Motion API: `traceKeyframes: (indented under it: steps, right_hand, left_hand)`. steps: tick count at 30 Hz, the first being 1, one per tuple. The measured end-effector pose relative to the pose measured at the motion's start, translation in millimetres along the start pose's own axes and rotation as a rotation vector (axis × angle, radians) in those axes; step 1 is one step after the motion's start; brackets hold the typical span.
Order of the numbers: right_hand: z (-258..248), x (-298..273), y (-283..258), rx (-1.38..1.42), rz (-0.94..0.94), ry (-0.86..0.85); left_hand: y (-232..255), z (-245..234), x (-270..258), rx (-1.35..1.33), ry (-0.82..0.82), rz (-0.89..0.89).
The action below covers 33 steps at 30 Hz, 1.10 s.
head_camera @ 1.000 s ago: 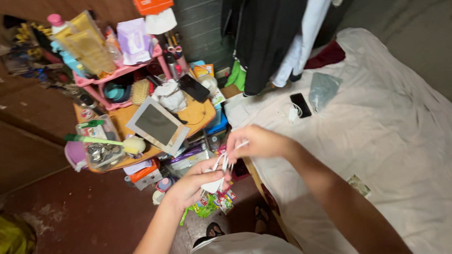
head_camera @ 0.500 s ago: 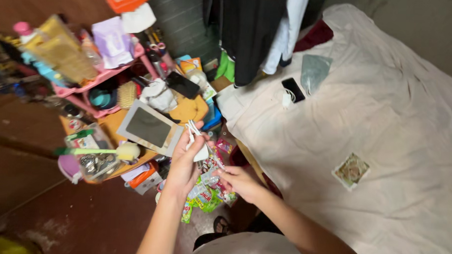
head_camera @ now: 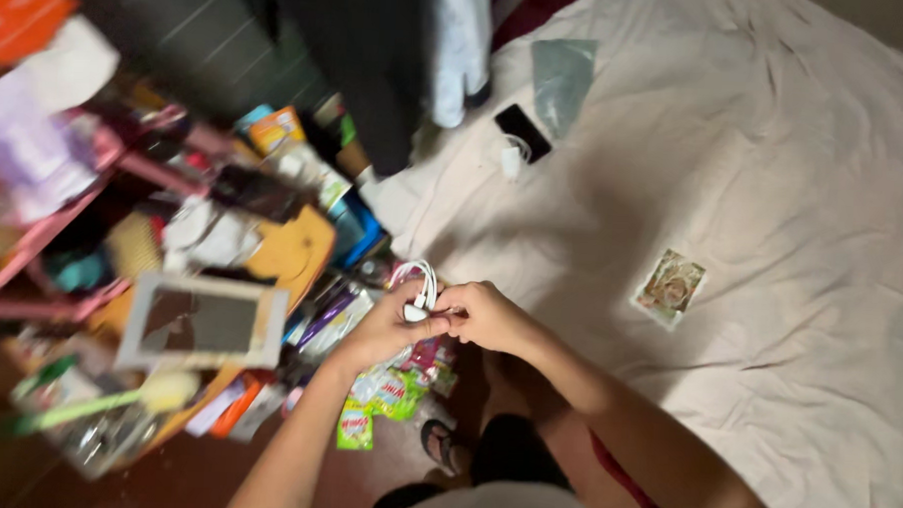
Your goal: The person organizes various small items on a cluttered table, including handling a power adapter, bank notes, and red paper envelopes.
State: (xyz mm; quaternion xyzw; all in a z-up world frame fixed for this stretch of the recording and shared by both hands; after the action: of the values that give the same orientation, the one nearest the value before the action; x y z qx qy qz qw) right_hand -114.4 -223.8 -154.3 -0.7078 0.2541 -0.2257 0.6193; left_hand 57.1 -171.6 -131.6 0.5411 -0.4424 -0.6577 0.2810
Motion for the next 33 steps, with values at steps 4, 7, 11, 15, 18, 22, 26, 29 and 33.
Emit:
traceKeyframes:
  steps: [4,7,11,15,18,22,26,29,33]
  right_hand:
    - [-63.8,30.2,80.5,0.163,-0.051,0.204]
    - [-109.4,57.1,172.5,0.373,-0.041,0.316]
    - [-159.0,88.9,299.6,0.463,0.051,0.469]
    - [-187.2,68.1,398.7,0.533,0.454,0.683]
    - [-199.8,21.1,463.9,0.111,0.750,0.512]
    - [-187.1,-28.3,541.7,0.013,0.762,0.486]
    - [-180.1,-22.5,560.2,-0.056,0.695,0.519]
    - [-179.5,22.1,545.5,-0.131,0.657,0.411]
    - [-198.1,82.6,513.5,0.008,0.456,0.510]
  left_hand:
    - [9.1,0.5,95.5,0.041,-0.056,-0.183]
    - [0.8,-0.7,181.0,0.095,-0.017,-0.361]
    - [-37.7,-14.7,311.3,0.545,0.219,-0.148]
    - [-115.5,-44.5,432.7,0.760,0.399,-0.038]
    - [-166.1,-58.7,495.4,0.878,0.519,-0.046]
    - [-201.4,-69.4,549.5,0.894,0.628,-0.054]
    - [-231.2,-70.3,570.6,0.906,0.626,-0.071]
    - [-243.2,-65.0,571.1,1.002,0.628,-0.054]
    - [-215.4,-59.6,559.2,0.460,0.622,-0.143]
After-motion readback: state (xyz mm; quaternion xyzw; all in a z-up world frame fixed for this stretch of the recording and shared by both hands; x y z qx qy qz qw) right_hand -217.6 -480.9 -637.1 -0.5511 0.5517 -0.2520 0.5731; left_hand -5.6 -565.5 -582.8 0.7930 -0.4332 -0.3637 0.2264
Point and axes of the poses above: each hand's wrist, its own x-axis towards the middle knuckle, its own z-axis out of the palm, y = z × x, the point moved 3 cm from there along x, towards the middle knuckle, and after that the axes turned 12 degrees about -z, right-handed, at the moved point
